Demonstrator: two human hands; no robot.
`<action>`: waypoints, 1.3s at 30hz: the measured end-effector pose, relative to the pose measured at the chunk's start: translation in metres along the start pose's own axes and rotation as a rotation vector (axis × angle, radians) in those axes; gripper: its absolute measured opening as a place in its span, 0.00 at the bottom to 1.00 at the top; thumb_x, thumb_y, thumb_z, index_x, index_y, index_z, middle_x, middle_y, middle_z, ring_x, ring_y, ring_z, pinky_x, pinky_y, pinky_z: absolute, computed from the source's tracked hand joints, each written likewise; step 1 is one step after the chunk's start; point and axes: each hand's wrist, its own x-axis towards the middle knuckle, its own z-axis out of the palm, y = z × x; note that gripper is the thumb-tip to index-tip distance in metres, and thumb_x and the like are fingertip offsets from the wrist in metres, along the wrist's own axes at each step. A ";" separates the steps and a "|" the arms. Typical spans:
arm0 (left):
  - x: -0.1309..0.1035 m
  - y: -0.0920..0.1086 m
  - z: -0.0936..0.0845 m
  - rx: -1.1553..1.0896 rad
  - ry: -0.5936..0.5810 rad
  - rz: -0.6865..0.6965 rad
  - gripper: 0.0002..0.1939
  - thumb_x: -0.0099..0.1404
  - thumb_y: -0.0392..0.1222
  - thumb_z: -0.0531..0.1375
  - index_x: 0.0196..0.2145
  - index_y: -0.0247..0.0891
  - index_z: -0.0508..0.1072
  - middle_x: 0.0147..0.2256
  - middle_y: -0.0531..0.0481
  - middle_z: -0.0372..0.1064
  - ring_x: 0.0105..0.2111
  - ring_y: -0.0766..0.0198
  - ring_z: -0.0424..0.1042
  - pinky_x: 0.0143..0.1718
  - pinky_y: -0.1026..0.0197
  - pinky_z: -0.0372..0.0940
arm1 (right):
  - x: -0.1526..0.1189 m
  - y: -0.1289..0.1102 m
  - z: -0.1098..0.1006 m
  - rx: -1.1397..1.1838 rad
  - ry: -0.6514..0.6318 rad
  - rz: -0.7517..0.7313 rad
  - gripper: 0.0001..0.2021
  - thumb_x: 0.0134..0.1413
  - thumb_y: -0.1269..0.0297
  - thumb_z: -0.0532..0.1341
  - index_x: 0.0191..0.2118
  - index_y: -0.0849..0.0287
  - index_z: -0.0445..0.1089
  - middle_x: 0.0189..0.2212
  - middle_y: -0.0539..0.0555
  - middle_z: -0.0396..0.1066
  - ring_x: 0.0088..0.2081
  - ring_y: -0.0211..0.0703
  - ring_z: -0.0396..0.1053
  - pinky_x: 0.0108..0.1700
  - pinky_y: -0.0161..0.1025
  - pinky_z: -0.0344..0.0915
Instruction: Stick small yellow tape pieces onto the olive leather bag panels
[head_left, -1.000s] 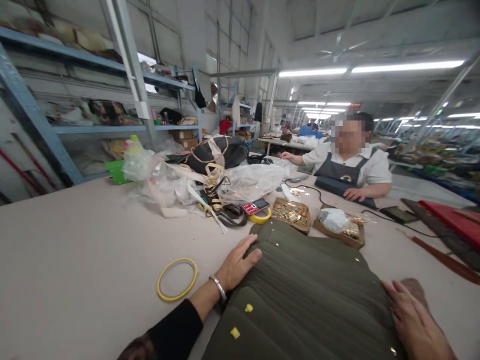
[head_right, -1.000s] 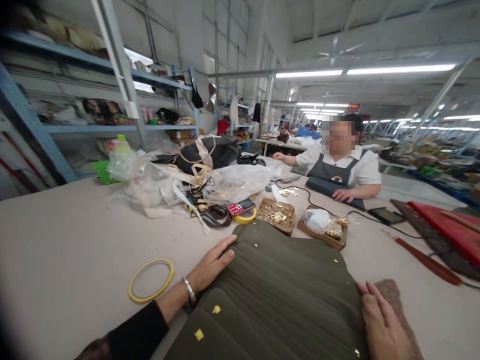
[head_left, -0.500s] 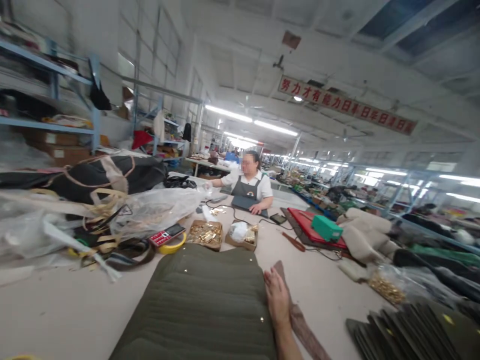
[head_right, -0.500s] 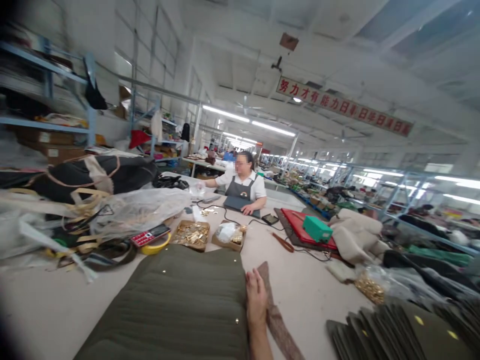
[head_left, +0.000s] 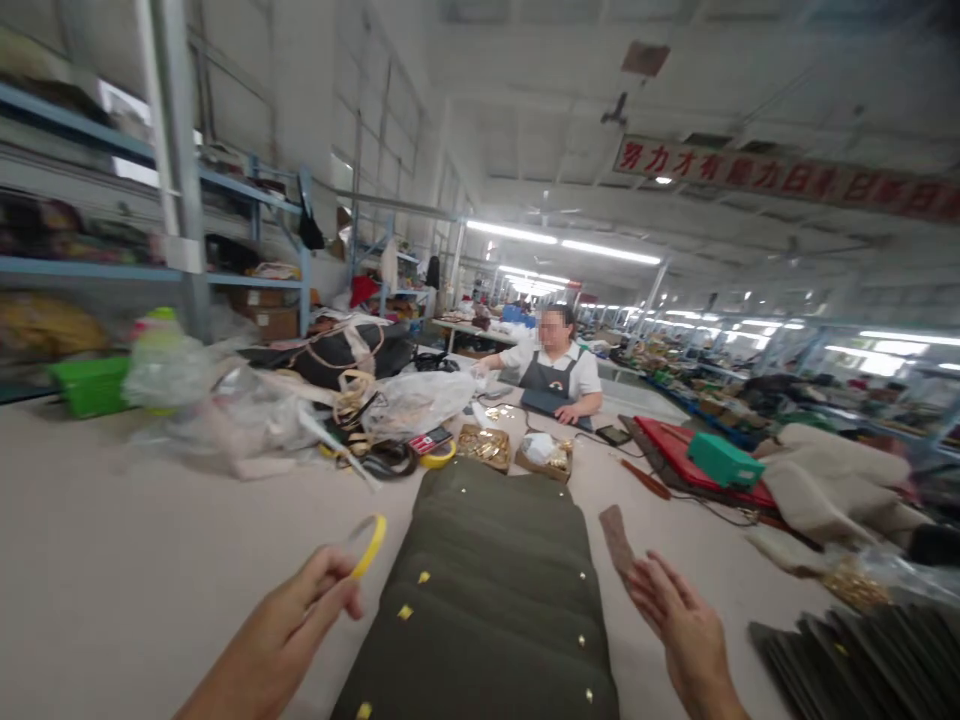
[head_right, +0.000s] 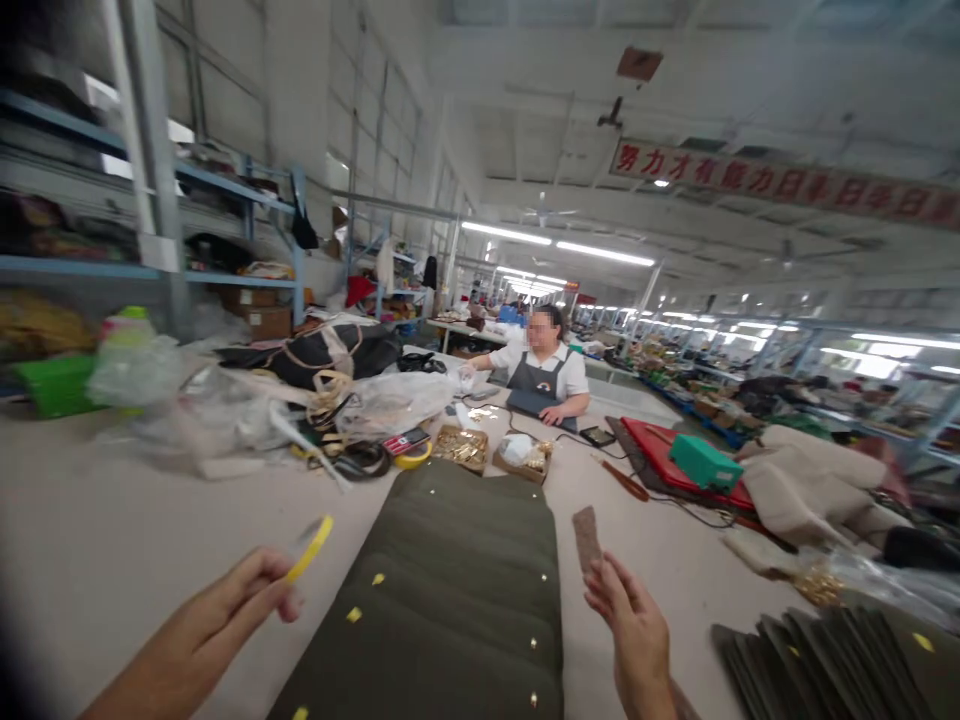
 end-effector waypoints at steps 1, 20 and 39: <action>-0.008 0.009 0.005 -0.071 -0.121 -0.014 0.22 0.62 0.64 0.52 0.29 0.43 0.70 0.29 0.52 0.70 0.33 0.60 0.69 0.39 0.62 0.64 | -0.022 -0.011 0.000 -0.014 -0.071 0.022 0.32 0.33 0.48 0.72 0.44 0.64 0.73 0.35 0.60 0.78 0.33 0.49 0.76 0.32 0.38 0.74; -0.130 0.096 0.093 -0.503 -0.773 -0.129 0.24 0.63 0.64 0.52 0.32 0.39 0.71 0.20 0.54 0.64 0.26 0.63 0.63 0.37 0.61 0.61 | -0.232 -0.041 -0.023 -0.200 -0.689 -0.173 0.15 0.60 0.57 0.59 0.48 0.59 0.73 0.31 0.53 0.72 0.26 0.36 0.68 0.29 0.33 0.67; -0.146 0.094 0.110 0.282 -0.328 0.866 0.10 0.70 0.38 0.49 0.37 0.42 0.69 0.31 0.52 0.74 0.31 0.62 0.73 0.35 0.61 0.68 | -0.250 -0.069 -0.049 -0.550 -0.618 -0.913 0.12 0.58 0.77 0.56 0.45 0.59 0.70 0.37 0.57 0.73 0.40 0.43 0.70 0.42 0.38 0.70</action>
